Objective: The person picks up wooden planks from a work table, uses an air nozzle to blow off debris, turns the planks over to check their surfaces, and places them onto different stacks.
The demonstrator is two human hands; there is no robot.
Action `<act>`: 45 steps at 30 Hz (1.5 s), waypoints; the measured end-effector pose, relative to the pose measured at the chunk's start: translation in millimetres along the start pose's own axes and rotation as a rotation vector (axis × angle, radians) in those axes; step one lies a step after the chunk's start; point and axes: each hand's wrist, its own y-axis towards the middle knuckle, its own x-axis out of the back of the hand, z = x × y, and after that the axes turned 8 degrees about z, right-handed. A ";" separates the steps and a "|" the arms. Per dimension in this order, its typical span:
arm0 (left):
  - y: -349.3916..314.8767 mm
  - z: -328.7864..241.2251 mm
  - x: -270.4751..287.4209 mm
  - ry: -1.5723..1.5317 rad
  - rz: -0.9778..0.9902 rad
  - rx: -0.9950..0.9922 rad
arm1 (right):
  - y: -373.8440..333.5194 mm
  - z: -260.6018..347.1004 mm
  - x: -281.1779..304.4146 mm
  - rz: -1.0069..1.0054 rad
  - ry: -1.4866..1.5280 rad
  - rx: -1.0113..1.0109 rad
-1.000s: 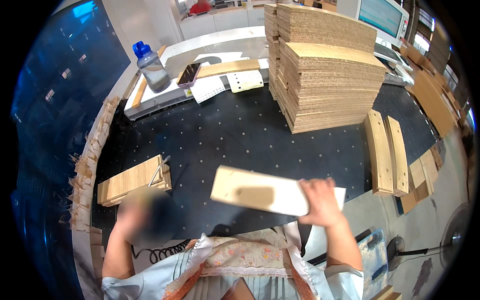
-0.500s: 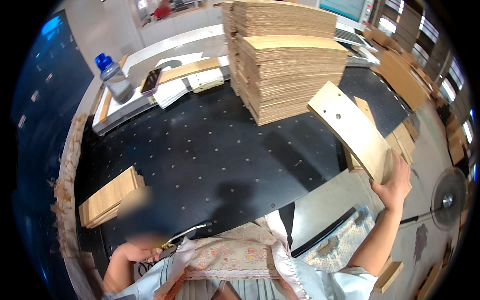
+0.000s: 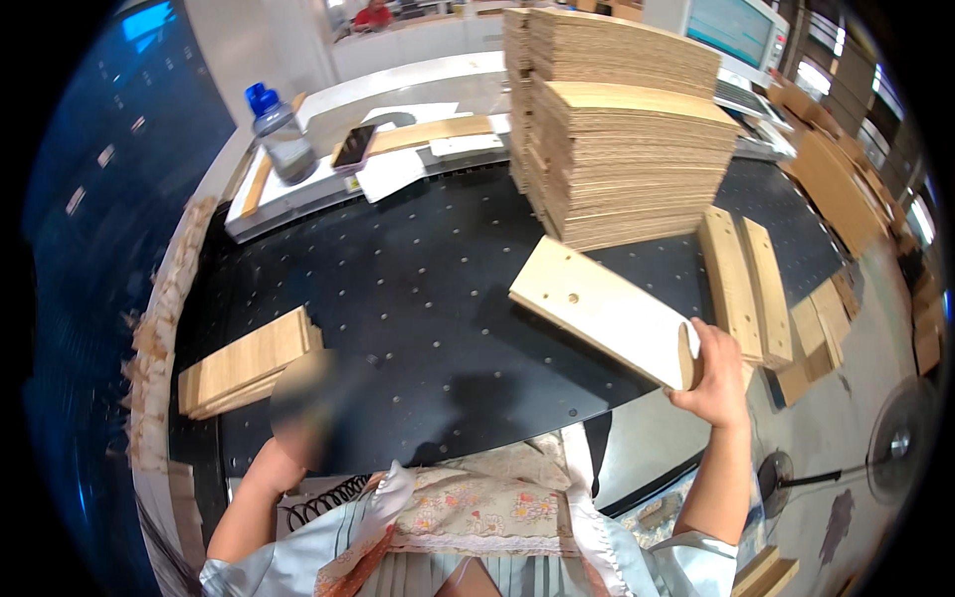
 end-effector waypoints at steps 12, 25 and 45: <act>-62.2 21.2 44.7 -0.182 -0.465 0.507 | 20.6 19.8 -40.5 0.319 0.156 0.169; -135.9 91.4 39.0 -0.955 0.560 0.731 | -65.1 -48.9 33.6 -0.016 0.012 -0.271; -19.1 -2.0 78.8 -0.438 -0.337 0.430 | -79.2 12.5 -2.5 0.321 0.134 0.035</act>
